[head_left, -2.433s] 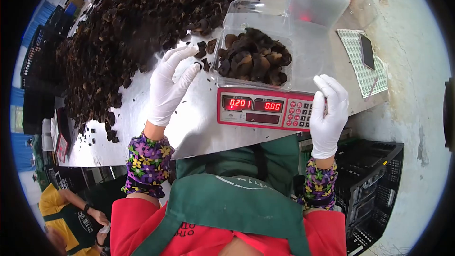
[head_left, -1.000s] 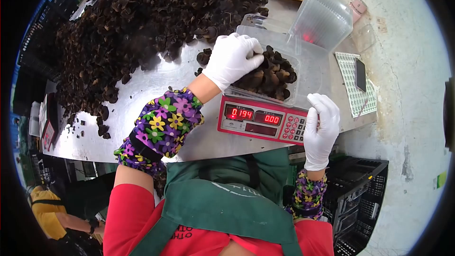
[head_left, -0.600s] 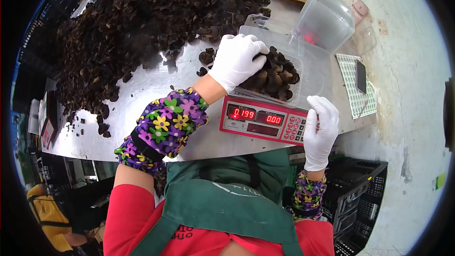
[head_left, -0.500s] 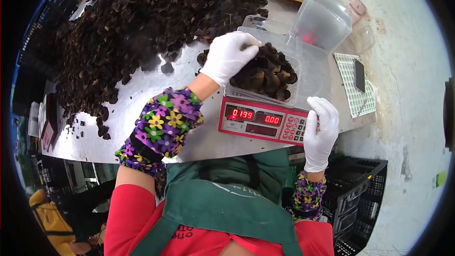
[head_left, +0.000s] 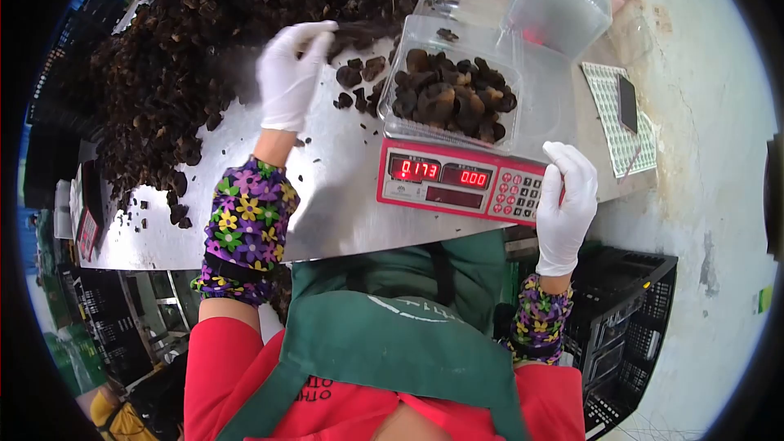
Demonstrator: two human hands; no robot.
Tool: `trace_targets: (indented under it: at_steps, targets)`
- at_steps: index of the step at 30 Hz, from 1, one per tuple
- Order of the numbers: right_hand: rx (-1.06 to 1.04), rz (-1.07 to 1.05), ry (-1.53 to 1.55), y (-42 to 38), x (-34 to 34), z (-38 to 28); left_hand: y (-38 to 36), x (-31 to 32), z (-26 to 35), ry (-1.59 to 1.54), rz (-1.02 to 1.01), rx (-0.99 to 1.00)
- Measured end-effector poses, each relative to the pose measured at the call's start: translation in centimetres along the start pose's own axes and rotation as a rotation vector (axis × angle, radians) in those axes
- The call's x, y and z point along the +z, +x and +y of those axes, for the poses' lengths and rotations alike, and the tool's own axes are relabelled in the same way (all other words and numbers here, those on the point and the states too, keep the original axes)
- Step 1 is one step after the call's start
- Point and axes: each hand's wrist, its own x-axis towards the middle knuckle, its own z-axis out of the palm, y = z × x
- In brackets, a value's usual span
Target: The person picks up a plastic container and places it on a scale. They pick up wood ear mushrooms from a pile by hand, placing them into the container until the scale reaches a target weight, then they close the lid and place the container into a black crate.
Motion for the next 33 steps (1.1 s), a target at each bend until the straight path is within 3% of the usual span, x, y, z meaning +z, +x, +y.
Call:
trace_targets:
  at_steps: [1,3,5,8,13,19,25,29,33]
  targets:
    - [0.008,-0.007,-0.003,-0.1,-0.1,0.1,0.1,-1.5,-0.8,0.496,0.065,0.196]
    - [0.002,-0.007,-0.014,-0.2,-0.1,0.4,0.4,-2.4,-2.0,0.587,0.158,0.288]
    - [-0.004,-0.009,-0.021,-0.4,0.0,0.4,0.9,-2.3,-1.7,0.498,0.113,0.271]
    - [-0.024,0.006,-0.002,-0.1,0.3,0.5,2.0,0.3,1.3,0.165,-0.184,0.244]
    - [-0.010,-0.009,0.017,-0.1,0.2,0.1,5.9,6.7,4.5,0.360,-0.451,0.524]
    - [0.034,0.021,-0.004,-0.4,-1.0,0.9,7.8,13.5,3.1,0.735,-0.762,0.418]
    - [0.035,0.030,-0.009,-0.7,-1.5,1.9,7.8,13.8,2.0,0.692,-0.677,0.388]
    - [0.008,0.029,-0.010,-0.4,-1.4,1.8,7.5,10.8,4.4,0.433,-0.468,0.350]
    - [0.008,0.022,-0.010,-0.1,-1.4,1.6,4.6,6.3,7.1,0.271,-0.571,0.322]
